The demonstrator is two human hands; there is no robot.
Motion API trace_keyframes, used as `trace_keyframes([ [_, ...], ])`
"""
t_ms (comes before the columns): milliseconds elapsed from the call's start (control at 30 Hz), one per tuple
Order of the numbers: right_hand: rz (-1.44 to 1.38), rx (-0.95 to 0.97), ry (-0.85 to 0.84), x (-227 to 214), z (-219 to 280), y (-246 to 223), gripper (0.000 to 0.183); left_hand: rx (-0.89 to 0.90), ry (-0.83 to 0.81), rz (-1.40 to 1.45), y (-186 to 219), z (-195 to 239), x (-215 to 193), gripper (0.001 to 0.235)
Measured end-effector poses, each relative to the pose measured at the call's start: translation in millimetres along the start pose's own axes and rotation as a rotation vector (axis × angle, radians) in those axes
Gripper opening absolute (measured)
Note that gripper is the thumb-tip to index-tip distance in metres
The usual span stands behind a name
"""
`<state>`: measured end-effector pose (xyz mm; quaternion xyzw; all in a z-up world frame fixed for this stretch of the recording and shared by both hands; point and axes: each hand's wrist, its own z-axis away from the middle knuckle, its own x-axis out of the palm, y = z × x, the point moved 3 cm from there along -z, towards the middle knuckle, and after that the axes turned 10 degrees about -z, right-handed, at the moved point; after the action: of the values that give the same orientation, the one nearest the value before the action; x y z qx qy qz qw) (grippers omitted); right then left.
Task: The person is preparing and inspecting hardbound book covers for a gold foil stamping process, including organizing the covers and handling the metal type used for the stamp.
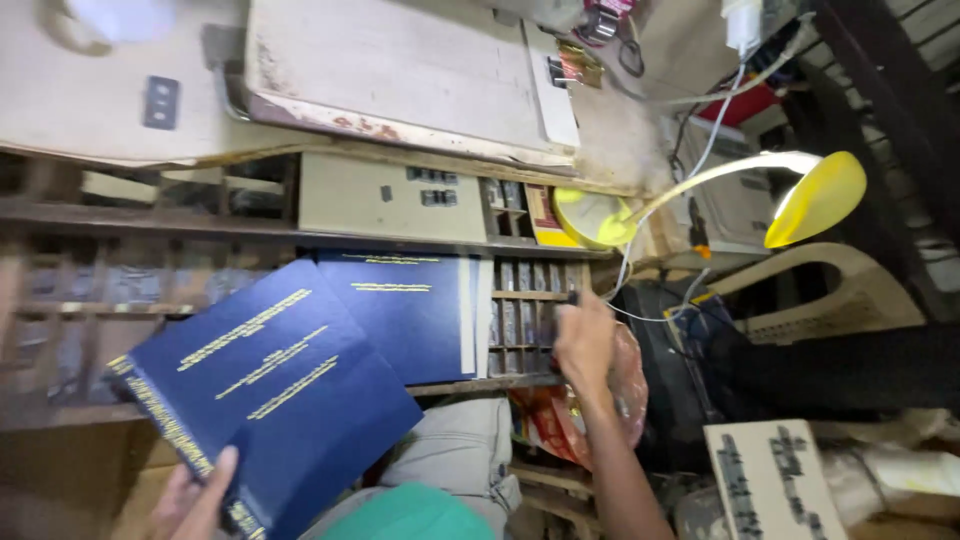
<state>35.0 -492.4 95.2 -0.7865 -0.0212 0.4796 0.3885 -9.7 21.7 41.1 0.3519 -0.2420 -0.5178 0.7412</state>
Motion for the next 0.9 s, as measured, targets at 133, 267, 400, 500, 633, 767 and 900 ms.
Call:
trace_keyframes([
  [133,0.352,-0.427,-0.066,27.7,3.1,-10.3,0.054,-0.254,0.139,-0.592,34.7,27.2,-9.5,0.066],
  [267,-0.011,-0.376,-0.069,40.7,36.4,-16.6,0.059,-0.116,0.217,-0.327,36.1,43.2,-49.0,0.044],
  [400,-0.493,-0.257,-0.541,39.0,121.9,-133.2,0.034,0.237,0.115,0.12,10.0,39.7,-84.4,0.028],
  [500,-0.851,-0.142,-0.991,31.8,167.0,-200.9,0.063,0.488,0.074,0.17,25.1,58.3,-90.6,0.022],
  [633,-0.816,-0.285,-0.826,15.6,182.1,-248.6,0.043,0.654,-0.048,0.18,70.2,96.7,-89.0,0.036],
  [767,-0.789,-0.323,-0.687,3.2,185.9,-263.3,0.045,0.804,-0.08,0.179,84.5,103.8,-94.8,0.027],
  [900,-0.825,-0.229,-0.744,-13.7,193.0,-285.8,0.051,0.779,-0.096,0.227,91.0,111.6,-96.5,0.038],
])
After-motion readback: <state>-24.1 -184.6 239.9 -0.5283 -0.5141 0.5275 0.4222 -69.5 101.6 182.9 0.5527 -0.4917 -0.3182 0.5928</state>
